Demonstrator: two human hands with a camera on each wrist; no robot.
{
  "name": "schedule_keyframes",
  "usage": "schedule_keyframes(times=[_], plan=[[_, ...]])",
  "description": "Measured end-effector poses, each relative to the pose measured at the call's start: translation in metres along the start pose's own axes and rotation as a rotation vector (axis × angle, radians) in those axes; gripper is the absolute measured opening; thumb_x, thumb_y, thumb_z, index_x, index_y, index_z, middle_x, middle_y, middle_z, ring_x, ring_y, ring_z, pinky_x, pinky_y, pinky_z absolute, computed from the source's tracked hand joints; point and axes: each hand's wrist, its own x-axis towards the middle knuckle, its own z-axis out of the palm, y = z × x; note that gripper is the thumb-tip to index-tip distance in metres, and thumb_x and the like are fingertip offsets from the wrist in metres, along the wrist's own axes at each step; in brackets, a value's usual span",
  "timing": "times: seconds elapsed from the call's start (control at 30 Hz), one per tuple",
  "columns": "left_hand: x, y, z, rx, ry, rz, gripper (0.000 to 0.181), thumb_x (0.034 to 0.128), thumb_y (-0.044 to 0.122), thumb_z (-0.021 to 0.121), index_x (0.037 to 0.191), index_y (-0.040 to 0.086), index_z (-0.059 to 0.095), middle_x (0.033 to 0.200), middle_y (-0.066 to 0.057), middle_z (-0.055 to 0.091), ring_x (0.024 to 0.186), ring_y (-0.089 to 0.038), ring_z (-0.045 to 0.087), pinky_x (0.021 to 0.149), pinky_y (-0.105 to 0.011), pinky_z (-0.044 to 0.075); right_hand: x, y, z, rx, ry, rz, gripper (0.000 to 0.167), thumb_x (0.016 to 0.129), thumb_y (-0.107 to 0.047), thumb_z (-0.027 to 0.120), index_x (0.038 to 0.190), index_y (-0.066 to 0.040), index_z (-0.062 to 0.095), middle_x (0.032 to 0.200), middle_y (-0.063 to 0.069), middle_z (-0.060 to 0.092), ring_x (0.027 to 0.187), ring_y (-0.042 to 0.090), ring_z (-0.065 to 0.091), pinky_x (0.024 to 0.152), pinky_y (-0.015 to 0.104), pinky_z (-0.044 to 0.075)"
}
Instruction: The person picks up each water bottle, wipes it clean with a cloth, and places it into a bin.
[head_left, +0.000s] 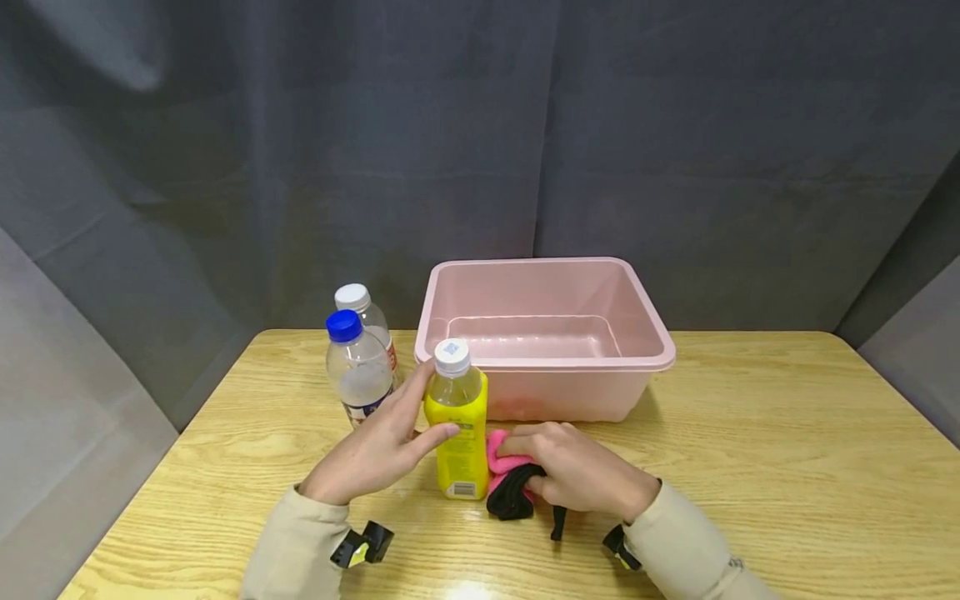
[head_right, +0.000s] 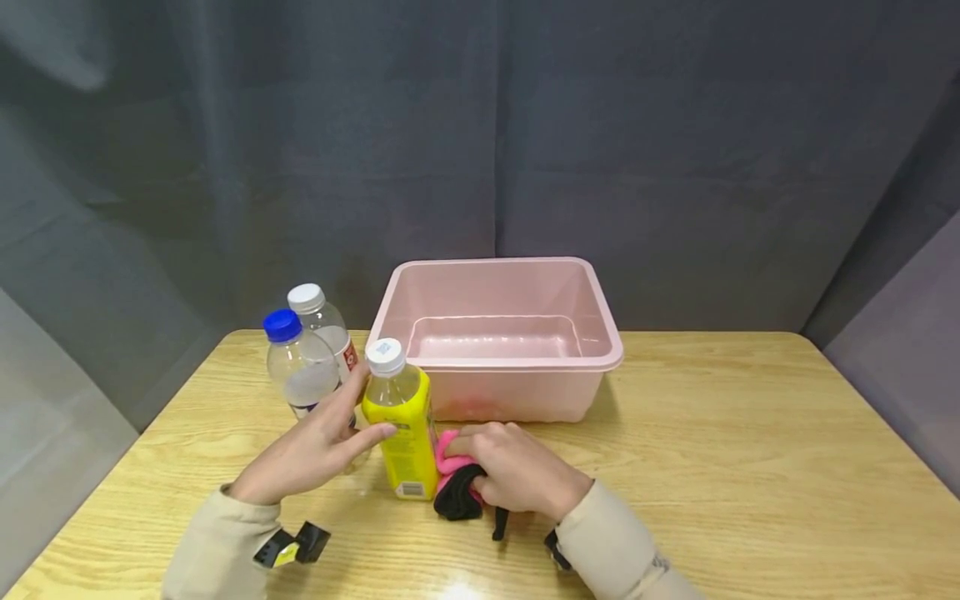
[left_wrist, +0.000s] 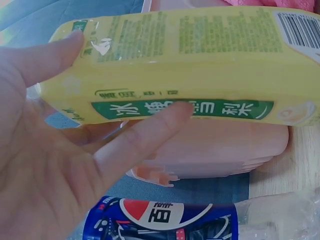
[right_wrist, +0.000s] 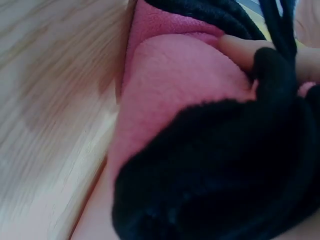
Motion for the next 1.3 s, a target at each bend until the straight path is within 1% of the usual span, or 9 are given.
schedule_keyframes(times=[0.17,0.3,0.57,0.73,0.8,1.0,1.13,1.23,1.3], plan=[[-0.001,-0.001,0.0,-0.008,-0.002,-0.008,0.071,0.1036,0.021,0.061,0.16,0.006,0.02,0.164,-0.021,0.022,0.147,-0.041,0.029,0.113,-0.061,0.033,0.001,-0.001,0.0,-0.001,0.018,0.011,0.035,0.075,0.01,0.07,0.103,-0.011,0.074,0.1,-0.006,0.068,0.089,0.007,0.062,0.084,0.03,0.057],[-0.001,0.0,0.0,-0.011,-0.005,-0.001,0.072,0.1036,0.021,0.061,0.16,0.005,0.019,0.164,-0.02,0.022,0.147,-0.041,0.029,0.113,-0.06,0.032,0.0,-0.005,-0.008,0.022,0.105,0.002,0.039,0.077,0.009,0.071,0.111,-0.01,0.075,0.106,-0.004,0.07,0.096,0.011,0.065,0.089,0.035,0.057],[0.001,0.0,-0.001,-0.031,-0.016,0.002,0.074,0.1032,0.021,0.062,0.161,0.006,0.018,0.165,-0.019,0.02,0.147,-0.041,0.029,0.109,-0.06,0.038,-0.003,-0.019,-0.029,0.151,0.544,-0.147,0.048,0.073,0.013,0.082,0.117,-0.002,0.071,0.117,0.009,0.071,0.106,0.024,0.067,0.097,0.028,0.053],[0.001,-0.001,-0.001,-0.024,-0.008,0.02,0.072,0.1031,0.019,0.062,0.16,0.006,0.019,0.164,-0.019,0.022,0.146,-0.04,0.03,0.111,-0.059,0.036,-0.001,-0.025,-0.033,0.272,0.727,-0.227,0.031,0.096,-0.014,0.073,0.121,0.002,0.069,0.122,0.019,0.068,0.117,0.025,0.063,0.104,0.028,0.048],[0.0,-0.001,-0.001,-0.024,-0.009,0.02,0.072,0.1033,0.019,0.062,0.16,0.006,0.019,0.164,-0.019,0.022,0.146,-0.04,0.031,0.111,-0.059,0.036,0.001,-0.026,-0.033,0.275,0.746,-0.252,0.036,0.1,-0.026,0.067,0.122,0.002,0.069,0.122,0.019,0.067,0.118,0.024,0.063,0.104,0.029,0.047],[-0.001,-0.001,-0.001,-0.026,-0.014,0.003,0.073,0.1038,0.021,0.061,0.161,0.007,0.018,0.165,-0.019,0.02,0.147,-0.04,0.03,0.11,-0.06,0.037,0.001,-0.028,-0.033,0.248,0.715,-0.245,0.039,0.101,-0.031,0.065,0.122,0.002,0.068,0.123,0.019,0.066,0.119,0.026,0.062,0.105,0.028,0.047],[0.0,-0.001,-0.001,-0.024,-0.015,0.002,0.073,0.1037,0.022,0.061,0.161,0.007,0.017,0.165,-0.019,0.02,0.147,-0.041,0.03,0.109,-0.06,0.038,0.0,-0.028,-0.033,0.212,0.664,-0.228,0.032,0.092,-0.01,0.075,0.122,0.0,0.068,0.124,0.017,0.067,0.117,0.03,0.063,0.106,0.027,0.046],[0.0,-0.001,-0.001,-0.019,-0.013,0.006,0.074,0.1036,0.022,0.061,0.161,0.006,0.017,0.165,-0.02,0.02,0.147,-0.042,0.03,0.109,-0.06,0.038,0.0,-0.027,-0.032,0.16,0.625,-0.216,0.045,0.077,0.01,0.078,0.12,-0.002,0.069,0.124,0.015,0.068,0.114,0.032,0.065,0.104,0.024,0.046],[0.0,-0.001,-0.001,-0.019,-0.013,0.004,0.074,0.1034,0.021,0.061,0.161,0.005,0.018,0.165,-0.02,0.021,0.146,-0.042,0.03,0.109,-0.06,0.038,0.0,-0.025,-0.031,0.12,0.592,-0.195,0.049,0.073,0.013,0.08,0.119,-0.003,0.07,0.122,0.013,0.068,0.112,0.031,0.066,0.102,0.024,0.048]])
